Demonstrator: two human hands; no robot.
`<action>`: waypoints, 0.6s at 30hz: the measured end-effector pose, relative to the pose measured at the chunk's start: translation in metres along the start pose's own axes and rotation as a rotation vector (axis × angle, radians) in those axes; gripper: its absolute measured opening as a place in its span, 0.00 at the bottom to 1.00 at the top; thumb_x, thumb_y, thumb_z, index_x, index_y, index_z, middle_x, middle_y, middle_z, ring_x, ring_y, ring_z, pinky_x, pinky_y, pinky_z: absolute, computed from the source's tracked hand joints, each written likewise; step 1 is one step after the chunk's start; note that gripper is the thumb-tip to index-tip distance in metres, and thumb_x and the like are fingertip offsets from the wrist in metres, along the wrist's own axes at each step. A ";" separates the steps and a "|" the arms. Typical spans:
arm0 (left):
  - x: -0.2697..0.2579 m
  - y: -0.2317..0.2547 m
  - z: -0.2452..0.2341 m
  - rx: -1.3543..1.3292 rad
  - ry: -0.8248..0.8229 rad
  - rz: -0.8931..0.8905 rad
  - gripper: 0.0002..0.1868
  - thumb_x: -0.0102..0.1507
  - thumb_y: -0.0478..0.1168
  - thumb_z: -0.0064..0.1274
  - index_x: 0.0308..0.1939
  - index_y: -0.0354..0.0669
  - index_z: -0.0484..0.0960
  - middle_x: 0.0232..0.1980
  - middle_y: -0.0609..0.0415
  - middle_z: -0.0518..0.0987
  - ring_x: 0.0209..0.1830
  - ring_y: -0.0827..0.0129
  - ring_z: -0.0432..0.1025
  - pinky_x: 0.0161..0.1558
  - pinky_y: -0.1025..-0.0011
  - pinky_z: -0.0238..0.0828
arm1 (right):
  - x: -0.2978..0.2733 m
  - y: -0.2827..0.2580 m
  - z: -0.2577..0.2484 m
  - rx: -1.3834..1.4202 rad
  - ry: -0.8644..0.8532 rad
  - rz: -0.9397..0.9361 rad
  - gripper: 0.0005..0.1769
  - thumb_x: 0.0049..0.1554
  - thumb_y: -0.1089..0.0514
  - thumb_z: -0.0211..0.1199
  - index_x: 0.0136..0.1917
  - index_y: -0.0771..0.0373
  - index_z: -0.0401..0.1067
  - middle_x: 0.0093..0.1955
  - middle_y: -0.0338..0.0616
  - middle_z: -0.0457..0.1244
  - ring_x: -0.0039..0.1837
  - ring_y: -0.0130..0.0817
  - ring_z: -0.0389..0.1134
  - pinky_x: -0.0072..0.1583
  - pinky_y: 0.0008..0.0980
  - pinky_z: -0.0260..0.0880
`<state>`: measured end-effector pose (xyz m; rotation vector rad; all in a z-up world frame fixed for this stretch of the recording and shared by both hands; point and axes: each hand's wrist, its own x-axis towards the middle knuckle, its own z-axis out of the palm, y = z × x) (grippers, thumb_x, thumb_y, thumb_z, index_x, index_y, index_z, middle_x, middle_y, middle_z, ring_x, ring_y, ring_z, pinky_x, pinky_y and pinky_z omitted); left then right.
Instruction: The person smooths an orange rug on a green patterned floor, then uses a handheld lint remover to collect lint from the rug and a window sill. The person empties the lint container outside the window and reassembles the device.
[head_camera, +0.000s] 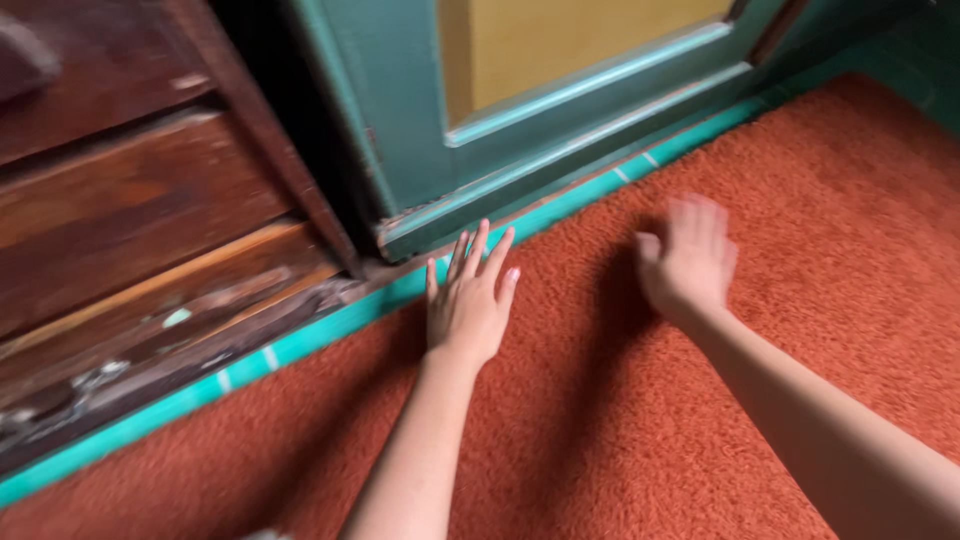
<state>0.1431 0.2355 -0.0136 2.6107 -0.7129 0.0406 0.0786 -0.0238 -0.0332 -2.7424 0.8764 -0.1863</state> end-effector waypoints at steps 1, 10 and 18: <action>-0.005 -0.009 -0.004 0.017 -0.023 -0.016 0.28 0.70 0.58 0.35 0.76 0.71 0.60 0.82 0.63 0.51 0.81 0.63 0.45 0.76 0.43 0.31 | -0.001 -0.004 0.004 -0.076 0.027 0.094 0.43 0.65 0.33 0.47 0.82 0.59 0.44 0.85 0.52 0.34 0.85 0.48 0.31 0.77 0.57 0.31; -0.050 -0.063 -0.034 -0.016 -0.087 -0.249 0.27 0.71 0.61 0.29 0.73 0.73 0.66 0.81 0.63 0.56 0.82 0.61 0.47 0.76 0.41 0.35 | -0.096 -0.148 -0.001 0.161 -0.448 -0.735 0.39 0.60 0.32 0.42 0.81 0.43 0.52 0.86 0.39 0.39 0.87 0.40 0.31 0.80 0.56 0.27; -0.094 -0.080 -0.068 -0.079 -0.137 -0.376 0.30 0.70 0.64 0.28 0.73 0.68 0.66 0.79 0.61 0.60 0.80 0.60 0.52 0.75 0.46 0.43 | -0.145 -0.153 -0.044 -0.575 -0.843 -1.110 0.37 0.64 0.31 0.31 0.82 0.37 0.33 0.86 0.25 0.27 0.86 0.32 0.21 0.79 0.47 0.14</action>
